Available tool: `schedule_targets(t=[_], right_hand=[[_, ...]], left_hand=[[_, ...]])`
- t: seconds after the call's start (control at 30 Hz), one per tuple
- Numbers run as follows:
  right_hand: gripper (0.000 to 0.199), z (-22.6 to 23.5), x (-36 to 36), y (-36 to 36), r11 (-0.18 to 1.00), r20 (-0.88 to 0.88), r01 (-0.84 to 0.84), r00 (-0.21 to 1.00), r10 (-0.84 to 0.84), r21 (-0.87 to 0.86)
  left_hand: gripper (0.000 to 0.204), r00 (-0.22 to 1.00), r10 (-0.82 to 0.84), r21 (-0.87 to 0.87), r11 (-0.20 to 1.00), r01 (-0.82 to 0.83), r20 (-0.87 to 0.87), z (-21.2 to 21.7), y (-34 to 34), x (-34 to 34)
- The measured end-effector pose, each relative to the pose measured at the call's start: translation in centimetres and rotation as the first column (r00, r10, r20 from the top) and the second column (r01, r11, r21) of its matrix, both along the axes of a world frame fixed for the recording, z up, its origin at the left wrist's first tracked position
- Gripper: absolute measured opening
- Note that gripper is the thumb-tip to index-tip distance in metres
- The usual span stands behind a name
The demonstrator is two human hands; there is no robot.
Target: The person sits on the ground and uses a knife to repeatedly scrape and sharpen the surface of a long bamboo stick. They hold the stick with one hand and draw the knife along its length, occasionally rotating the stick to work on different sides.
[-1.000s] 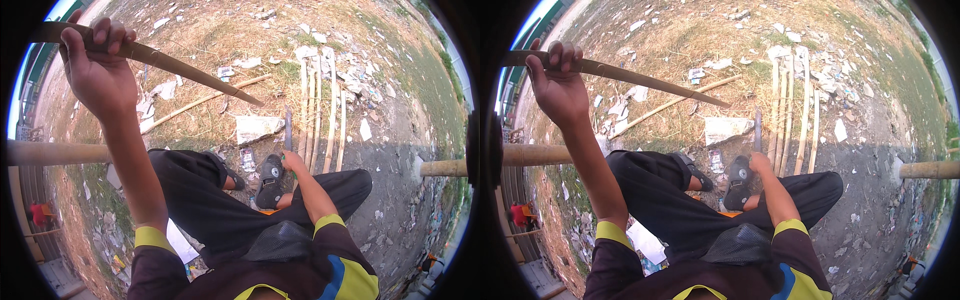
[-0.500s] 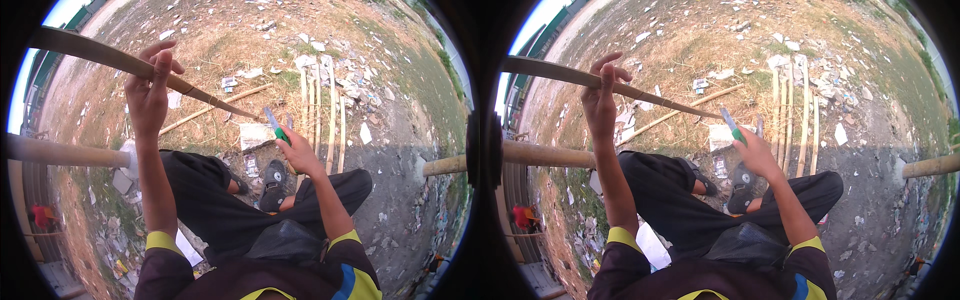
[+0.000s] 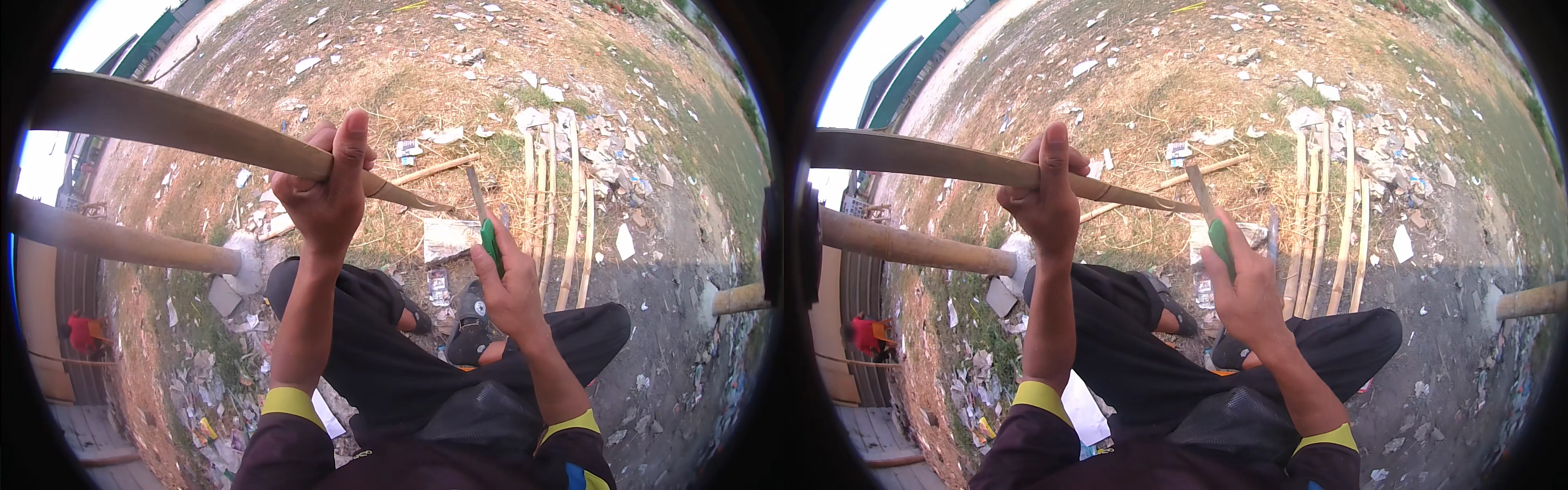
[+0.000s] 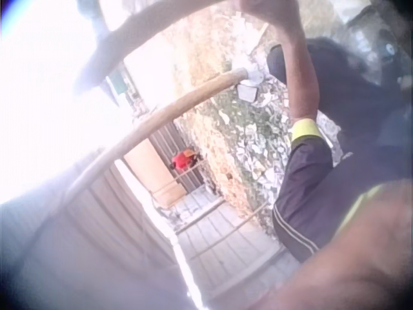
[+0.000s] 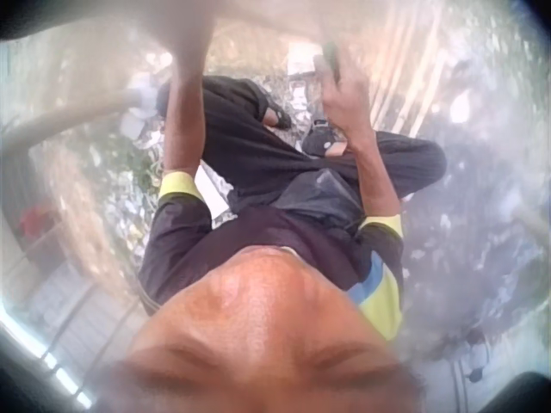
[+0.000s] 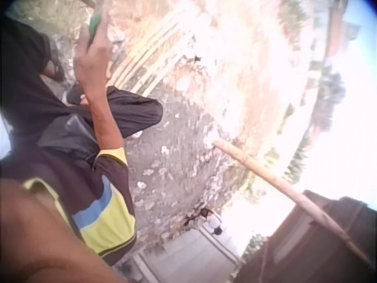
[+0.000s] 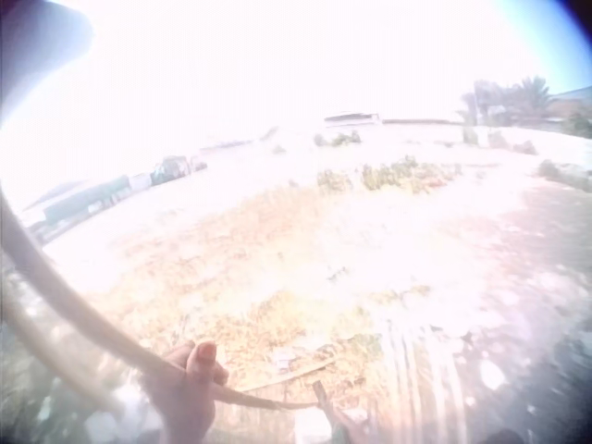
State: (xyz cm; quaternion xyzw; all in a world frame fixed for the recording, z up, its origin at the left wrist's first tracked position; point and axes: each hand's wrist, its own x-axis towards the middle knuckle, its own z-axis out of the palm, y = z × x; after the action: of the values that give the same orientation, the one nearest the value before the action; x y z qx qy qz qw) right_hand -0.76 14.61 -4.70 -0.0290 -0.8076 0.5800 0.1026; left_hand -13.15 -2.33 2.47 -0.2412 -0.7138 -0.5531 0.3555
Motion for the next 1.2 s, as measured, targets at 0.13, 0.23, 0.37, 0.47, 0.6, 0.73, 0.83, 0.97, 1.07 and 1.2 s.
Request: schedule_targets(t=[0.13, 0.23, 0.37, 0.47, 0.6, 0.73, 0.83, 0.97, 1.07, 1.2], right_hand=[[0.035, -0.3, -0.8, -1.3, 0.978, 0.066, -0.183, 0.98, 0.19, -0.095], [0.033, 0.5, -1.2, -2.6, 0.944, 0.103, -0.232, 0.96, 0.262, -0.236], [0.028, -4.9, -2.5, -3.8, 0.951, -0.151, -0.078, 0.98, 0.128, 0.299], [0.027, -8.8, -3.4, -2.1, 0.936, 0.225, -0.113, 0.974, 0.038, 0.333], [0.028, -4.4, -2.1, -2.5, 0.984, 0.142, -0.108, 0.986, 0.087, 0.144], [0.028, -2.6, -2.2, -3.7, 0.989, 0.034, -0.142, 0.989, 0.141, 0.028], [0.028, -3.2, -1.8, -4.1, 0.992, 0.018, -0.124, 0.992, 0.124, 0.012], [0.028, -4.0, -1.3, -4.5, 0.993, 0.032, -0.106, 0.994, 0.105, 0.045], [0.028, -6.4, -2.0, -3.6, 0.983, 0.101, -0.087, 0.992, 0.071, 0.164], [0.028, -4.1, -1.2, -3.5, 0.98, 0.083, -0.167, 0.984, 0.158, 0.111]], left_hand=[[0.034, 0.999, 0.033, 0.037, 0.999, -0.033, 0.008, 0.0, 1.0, 0.7], [0.037, 0.999, 0.037, 0.024, 0.999, -0.037, -0.025, -0.4, 0.9, 0.8], [0.04, 0.998, 0.036, -0.04, 0.998, -0.038, -0.052, -0.6, 0.6, 0.9], [0.042, 0.999, 0.042, 0.002, 0.999, -0.042, 0.003, -0.8, 0.8, 1.2], [0.044, 0.999, 0.034, 0.012, 0.999, -0.033, -0.027, -1.3, 0.3, 1.2], [0.047, 0.999, 0.039, 0.009, 0.999, -0.039, -0.024, -1.3, 0.6, 1.1], [0.051, 0.999, 0.044, 0.005, 0.999, -0.044, -0.018, -1.8, 0.2, 1.0], [0.052, 0.997, 0.058, 0.018, 0.998, -0.057, -0.05, -2.4, -0.2, 1.4], [0.05, 0.992, 0.046, 0.103, 0.994, -0.034, -0.118, -2.7, 0.3, 1.3], [0.051, 0.991, 0.102, 0.098, 0.991, -0.093, -0.086, -2.7, 0.1, 1.6]])
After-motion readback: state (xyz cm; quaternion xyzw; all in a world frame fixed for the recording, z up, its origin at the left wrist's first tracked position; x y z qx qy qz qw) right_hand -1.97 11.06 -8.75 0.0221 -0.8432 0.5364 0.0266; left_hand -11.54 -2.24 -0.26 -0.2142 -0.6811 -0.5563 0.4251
